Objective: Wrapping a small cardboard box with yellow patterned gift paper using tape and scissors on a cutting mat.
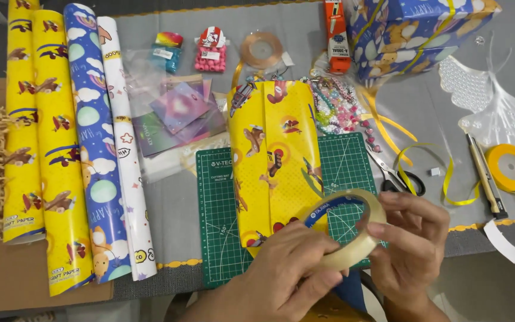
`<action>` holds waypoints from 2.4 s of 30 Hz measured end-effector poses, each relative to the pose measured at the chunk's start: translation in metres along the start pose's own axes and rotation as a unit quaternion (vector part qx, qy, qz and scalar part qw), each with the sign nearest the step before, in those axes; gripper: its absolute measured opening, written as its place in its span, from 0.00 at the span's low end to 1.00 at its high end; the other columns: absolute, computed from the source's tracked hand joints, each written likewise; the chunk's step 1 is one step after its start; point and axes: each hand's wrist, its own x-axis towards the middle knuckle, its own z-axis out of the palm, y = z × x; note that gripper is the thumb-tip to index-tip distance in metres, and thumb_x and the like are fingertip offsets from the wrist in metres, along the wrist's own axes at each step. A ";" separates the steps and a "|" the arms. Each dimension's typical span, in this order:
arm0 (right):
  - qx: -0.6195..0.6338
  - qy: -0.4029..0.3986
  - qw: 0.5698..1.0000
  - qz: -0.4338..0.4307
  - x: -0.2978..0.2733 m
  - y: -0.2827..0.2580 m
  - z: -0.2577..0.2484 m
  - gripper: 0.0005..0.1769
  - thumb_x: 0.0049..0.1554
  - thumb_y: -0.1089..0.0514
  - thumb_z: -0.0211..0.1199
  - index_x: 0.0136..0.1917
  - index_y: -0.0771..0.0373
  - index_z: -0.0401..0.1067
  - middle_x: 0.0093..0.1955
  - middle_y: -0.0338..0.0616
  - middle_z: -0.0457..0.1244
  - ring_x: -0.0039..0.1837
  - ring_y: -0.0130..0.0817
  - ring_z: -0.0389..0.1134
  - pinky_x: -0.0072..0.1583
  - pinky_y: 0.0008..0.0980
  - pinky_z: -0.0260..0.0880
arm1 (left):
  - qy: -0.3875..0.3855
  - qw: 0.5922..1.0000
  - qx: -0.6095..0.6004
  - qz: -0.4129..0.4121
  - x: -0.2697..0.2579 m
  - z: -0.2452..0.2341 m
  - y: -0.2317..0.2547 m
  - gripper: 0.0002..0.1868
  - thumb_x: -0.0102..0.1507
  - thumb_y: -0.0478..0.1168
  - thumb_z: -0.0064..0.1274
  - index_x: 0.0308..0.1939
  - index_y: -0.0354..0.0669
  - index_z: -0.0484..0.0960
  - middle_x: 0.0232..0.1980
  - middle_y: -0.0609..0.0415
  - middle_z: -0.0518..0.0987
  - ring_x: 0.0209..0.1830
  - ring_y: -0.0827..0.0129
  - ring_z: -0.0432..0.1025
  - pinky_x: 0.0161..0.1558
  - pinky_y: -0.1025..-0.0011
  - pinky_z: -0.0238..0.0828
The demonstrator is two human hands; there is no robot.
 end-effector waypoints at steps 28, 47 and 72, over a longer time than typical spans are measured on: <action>-0.144 -0.005 0.989 0.032 -0.014 0.008 -0.012 0.34 0.59 0.32 0.51 0.63 0.62 0.70 0.59 0.51 0.62 0.51 0.33 0.65 0.44 0.28 0.65 | -0.128 0.970 -0.184 -0.094 0.011 -0.008 0.002 0.19 0.75 0.53 0.34 0.51 0.47 0.76 0.36 0.61 0.68 0.26 0.75 0.60 0.34 0.75 0.54; 0.115 0.033 0.977 0.179 -0.022 0.026 0.011 0.07 0.63 0.64 0.51 0.54 0.55 0.62 0.50 0.40 0.59 0.55 0.31 0.61 0.58 0.28 0.63 | -0.128 0.950 -0.261 -0.112 0.008 0.006 -0.018 0.16 0.73 0.50 0.36 0.38 0.51 0.75 0.27 0.65 0.66 0.23 0.78 0.55 0.32 0.76 0.50; -0.046 0.010 0.995 0.088 -0.015 0.022 -0.005 0.08 0.68 0.73 0.49 0.50 0.66 0.67 0.48 0.51 0.62 0.50 0.38 0.66 0.54 0.32 0.68 | -0.119 0.987 -0.102 -0.032 0.006 0.010 -0.023 0.14 0.69 0.42 0.38 0.28 0.46 0.67 0.24 0.59 0.70 0.21 0.67 0.61 0.28 0.65 0.53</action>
